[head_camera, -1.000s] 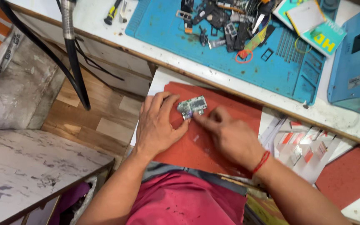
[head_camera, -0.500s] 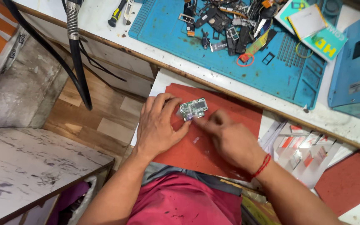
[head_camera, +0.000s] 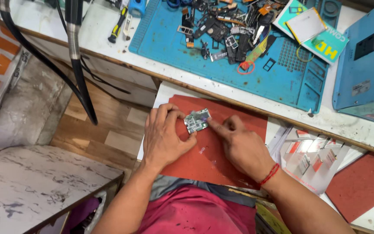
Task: The person uses a purple marker to repeatedly rub and clean the surface of a small circuit board placed on a red mat. The person holds the board with one hand and scrubs it with the marker in the other, focusing on different areas of the board throughout the clip.
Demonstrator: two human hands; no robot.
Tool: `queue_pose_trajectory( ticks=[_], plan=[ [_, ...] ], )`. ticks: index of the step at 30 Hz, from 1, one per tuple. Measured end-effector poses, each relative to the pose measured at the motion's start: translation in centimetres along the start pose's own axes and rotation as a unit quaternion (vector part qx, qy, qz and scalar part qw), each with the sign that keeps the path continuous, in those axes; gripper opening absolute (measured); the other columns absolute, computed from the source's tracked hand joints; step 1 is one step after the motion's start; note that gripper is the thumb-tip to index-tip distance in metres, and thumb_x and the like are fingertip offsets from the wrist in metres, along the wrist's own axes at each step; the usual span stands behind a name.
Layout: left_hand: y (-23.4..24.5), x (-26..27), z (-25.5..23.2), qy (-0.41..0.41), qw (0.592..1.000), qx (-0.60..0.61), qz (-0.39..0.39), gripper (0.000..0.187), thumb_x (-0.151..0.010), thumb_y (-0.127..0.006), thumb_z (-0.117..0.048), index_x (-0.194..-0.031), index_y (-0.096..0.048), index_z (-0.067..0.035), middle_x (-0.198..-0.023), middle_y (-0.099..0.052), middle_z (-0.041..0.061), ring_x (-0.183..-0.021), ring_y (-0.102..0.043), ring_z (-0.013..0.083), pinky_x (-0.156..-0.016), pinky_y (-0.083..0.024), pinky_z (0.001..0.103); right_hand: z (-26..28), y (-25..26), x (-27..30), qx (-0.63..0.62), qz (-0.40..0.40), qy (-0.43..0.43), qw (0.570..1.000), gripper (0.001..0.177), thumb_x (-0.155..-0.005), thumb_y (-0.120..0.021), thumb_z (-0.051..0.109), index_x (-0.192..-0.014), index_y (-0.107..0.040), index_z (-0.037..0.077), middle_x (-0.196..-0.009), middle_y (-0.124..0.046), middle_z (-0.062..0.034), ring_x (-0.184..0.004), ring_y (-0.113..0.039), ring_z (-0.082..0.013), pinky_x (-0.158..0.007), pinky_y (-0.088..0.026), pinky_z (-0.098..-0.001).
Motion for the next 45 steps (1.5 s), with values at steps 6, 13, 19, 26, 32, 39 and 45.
queue_pose_trajectory(
  ticks=[6,13,19,26,32,39,45],
  plan=[
    [0.0,0.1,0.1,0.008,1.0,-0.003,-0.003,0.047,-0.066,-0.086,-0.032,-0.102,-0.067,-0.008,-0.119,-0.056,0.01,-0.114,-0.052,0.0335,-0.097,-0.044,0.048,0.9,-1.6,0.5,-0.003,0.049,0.024,0.999,0.062,-0.082,-0.053,0.004,-0.142,-0.058,0.021,-0.106,-0.061,-0.0152,-0.07,-0.069,-0.0352,-0.06,-0.057,-0.0479],
    [0.0,-0.1,0.0,0.007,1.0,-0.007,0.013,0.058,-0.067,-0.085,-0.032,-0.115,-0.066,-0.007,-0.121,-0.057,0.009,-0.113,-0.051,0.0345,-0.095,-0.044,0.049,1.5,-2.0,0.3,-0.007,0.07,0.041,0.997,0.064,-0.083,-0.051,0.002,-0.144,-0.058,0.021,-0.102,-0.06,-0.0151,-0.068,-0.069,-0.0345,-0.062,-0.057,-0.0478],
    [0.0,0.2,0.2,-0.019,1.0,-0.004,0.001,0.049,-0.069,-0.085,-0.031,-0.11,-0.069,-0.009,-0.122,-0.058,0.008,-0.113,-0.053,0.0328,-0.097,-0.045,0.048,1.3,-0.7,0.0,0.019,0.039,0.068,0.997,0.058,-0.083,-0.055,0.009,-0.139,-0.06,0.019,-0.104,-0.061,-0.0128,-0.068,-0.069,-0.0323,-0.055,-0.057,-0.044],
    [0.0,0.0,0.2,-0.026,1.0,0.004,-0.001,0.052,-0.07,-0.086,-0.03,-0.115,-0.07,-0.007,-0.122,-0.058,0.008,-0.113,-0.052,0.0331,-0.097,-0.045,0.048,0.3,-0.7,-0.3,0.016,0.056,-0.007,0.998,0.063,-0.084,-0.051,0.003,-0.145,-0.057,0.02,-0.105,-0.061,-0.0142,-0.07,-0.069,-0.0351,-0.061,-0.057,-0.0471],
    [0.0,0.3,0.0,-0.028,1.0,-0.004,-0.001,0.05,-0.071,-0.086,-0.03,-0.113,-0.071,-0.007,-0.122,-0.058,0.008,-0.112,-0.052,0.0331,-0.098,-0.045,0.048,-0.9,-0.5,0.4,-0.014,0.028,-0.021,0.999,0.058,-0.087,-0.053,0.002,-0.141,-0.061,0.021,-0.106,-0.062,-0.0173,-0.076,-0.068,-0.039,-0.068,-0.055,-0.0498],
    [0.2,0.1,0.1,-0.04,0.999,-0.009,-0.013,0.049,-0.072,-0.086,-0.029,-0.114,-0.071,-0.008,-0.122,-0.058,0.008,-0.111,-0.053,0.0335,-0.097,-0.045,0.047,-0.3,0.0,0.1,-0.003,0.02,-0.004,1.0,0.05,-0.093,-0.055,0.007,-0.141,-0.061,0.02,-0.105,-0.063,-0.019,-0.076,-0.067,-0.041,-0.065,-0.054,-0.0505],
    [-0.2,0.5,0.4,-0.041,0.999,0.004,-0.009,0.046,-0.075,-0.087,-0.029,-0.114,-0.072,-0.009,-0.123,-0.058,0.007,-0.108,-0.052,0.031,-0.095,-0.047,0.047,0.1,-0.2,0.6,-0.013,0.039,0.033,0.999,0.058,-0.086,-0.054,0.002,-0.14,-0.064,0.019,-0.102,-0.062,-0.0179,-0.075,-0.067,-0.0382,-0.066,-0.055,-0.0485]
  ],
)
Point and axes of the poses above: each hand's wrist, its own x-axis away from the middle knuckle, its own y-axis out of the back of the hand, z = x × y, the point moved 4 cm from there along -x, towards the middle knuckle
